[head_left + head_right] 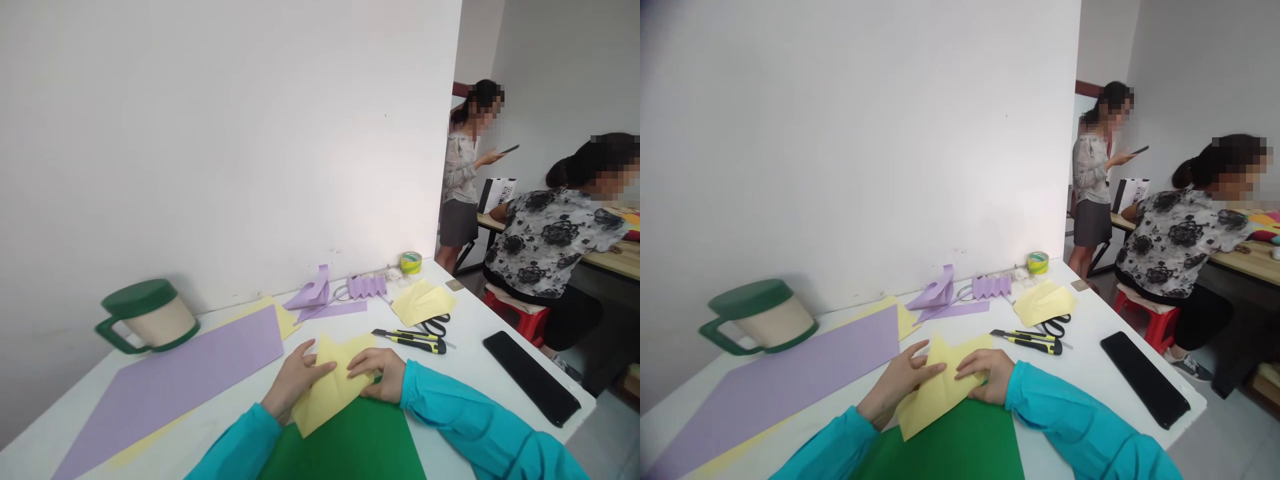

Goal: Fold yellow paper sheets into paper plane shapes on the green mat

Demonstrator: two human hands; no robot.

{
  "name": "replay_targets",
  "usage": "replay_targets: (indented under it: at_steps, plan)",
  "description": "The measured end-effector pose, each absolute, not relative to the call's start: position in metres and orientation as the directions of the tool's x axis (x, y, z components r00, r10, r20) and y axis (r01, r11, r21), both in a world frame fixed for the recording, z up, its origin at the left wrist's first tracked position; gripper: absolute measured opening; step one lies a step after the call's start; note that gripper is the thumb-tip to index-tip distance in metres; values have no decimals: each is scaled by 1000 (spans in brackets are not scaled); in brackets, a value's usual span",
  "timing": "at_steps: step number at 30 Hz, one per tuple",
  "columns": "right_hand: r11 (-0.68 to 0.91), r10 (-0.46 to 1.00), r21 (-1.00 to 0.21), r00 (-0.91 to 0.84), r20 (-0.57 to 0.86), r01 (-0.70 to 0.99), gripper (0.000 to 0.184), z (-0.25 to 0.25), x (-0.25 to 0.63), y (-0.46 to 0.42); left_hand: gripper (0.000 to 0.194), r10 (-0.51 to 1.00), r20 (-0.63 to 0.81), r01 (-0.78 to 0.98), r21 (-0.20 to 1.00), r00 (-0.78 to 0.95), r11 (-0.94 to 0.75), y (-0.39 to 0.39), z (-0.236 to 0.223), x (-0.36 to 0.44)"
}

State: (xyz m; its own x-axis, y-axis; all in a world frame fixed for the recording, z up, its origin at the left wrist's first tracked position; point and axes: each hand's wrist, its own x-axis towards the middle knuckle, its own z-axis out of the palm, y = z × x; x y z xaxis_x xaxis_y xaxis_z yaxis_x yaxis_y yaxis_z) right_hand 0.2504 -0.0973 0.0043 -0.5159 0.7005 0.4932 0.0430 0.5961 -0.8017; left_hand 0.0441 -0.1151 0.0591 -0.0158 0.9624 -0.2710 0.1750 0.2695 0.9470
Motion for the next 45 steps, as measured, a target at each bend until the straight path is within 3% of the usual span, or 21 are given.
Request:
replay_targets:
  at_steps: [3,6,10,14,19,23,26,32,36,39,45]
  plan:
    - [591,694,-806,-527,490,28,30,6,250,-99,76,956,-266,-6,963,122,268,-120,66,46]
    - [608,684,-794,-524,507,25,36,9,250,-97,63,962,-241,-1,970,126,243,-121,69,48]
    - [627,728,-770,-445,522,123,39,12,254,-88,58,971,-211,162,968,112,192,-122,64,48]
    - [562,827,-765,-240,508,315,23,12,274,-67,57,984,-172,328,934,55,145,-120,52,40]
    - [358,855,-695,81,512,623,25,15,320,-36,76,994,61,572,821,-91,2,-102,51,34]
    - [198,834,-614,198,515,764,29,22,350,-24,46,965,226,634,729,133,-258,-78,59,65]
    - [86,831,-560,251,497,824,27,26,361,-19,36,913,293,621,669,283,-408,-55,58,103]
    - [47,895,-404,141,423,914,34,15,352,-16,39,847,341,593,607,407,-529,-9,40,161]
    - [103,902,-345,58,427,933,21,12,345,-17,51,834,355,577,605,423,-549,16,34,182]
    - [152,883,-331,22,469,931,9,14,347,-18,49,832,358,558,620,423,-551,30,33,190]
    - [360,758,-280,-104,644,890,9,25,341,-27,58,813,420,444,688,403,-575,19,36,182]
